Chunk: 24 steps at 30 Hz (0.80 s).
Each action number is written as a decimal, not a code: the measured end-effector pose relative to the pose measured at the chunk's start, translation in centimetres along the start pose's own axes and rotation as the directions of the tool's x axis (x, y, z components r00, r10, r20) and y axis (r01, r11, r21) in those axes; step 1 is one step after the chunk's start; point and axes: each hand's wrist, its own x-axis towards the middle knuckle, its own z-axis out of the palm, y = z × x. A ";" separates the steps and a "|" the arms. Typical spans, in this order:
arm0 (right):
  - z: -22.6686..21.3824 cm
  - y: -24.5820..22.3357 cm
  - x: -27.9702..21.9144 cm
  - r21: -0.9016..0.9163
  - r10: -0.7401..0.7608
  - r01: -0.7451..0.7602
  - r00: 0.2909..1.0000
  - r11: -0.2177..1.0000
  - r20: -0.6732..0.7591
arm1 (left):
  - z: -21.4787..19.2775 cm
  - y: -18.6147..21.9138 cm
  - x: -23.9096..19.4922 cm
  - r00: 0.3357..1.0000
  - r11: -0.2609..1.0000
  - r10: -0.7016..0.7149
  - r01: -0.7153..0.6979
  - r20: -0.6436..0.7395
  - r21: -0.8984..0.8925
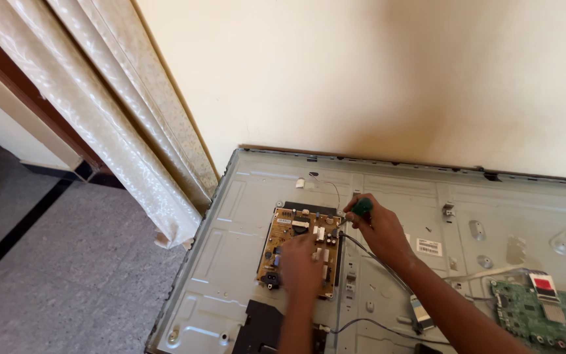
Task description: The person uses a green-handled screwdriver to tighten screws on two circuit boards mounted inside the back panel of a flat-screen television. The person works on the main board first, then moves to the power supply board, securing multiple screws on each.
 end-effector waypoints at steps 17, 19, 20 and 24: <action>0.3 1.7 1.0 0.008 0.016 -0.016 1.000 1.000 -0.013 | 4.7 2.1 5.2 0.935 0.944 0.330 -0.322 -0.132 0.077; 0.2 1.9 0.9 0.002 0.052 -0.052 0.999 0.999 -0.015 | 4.9 1.6 5.5 0.946 0.953 0.302 -0.301 -0.116 0.031; 0.1 2.1 0.9 0.005 0.066 -0.066 0.998 0.998 -0.022 | 5.0 1.4 5.7 0.952 0.957 0.288 -0.289 -0.106 0.008; 0.2 3.9 0.9 0.040 0.150 -0.149 0.988 0.988 -0.023 | 5.4 0.2 6.5 0.961 0.963 0.259 -0.264 -0.101 -0.042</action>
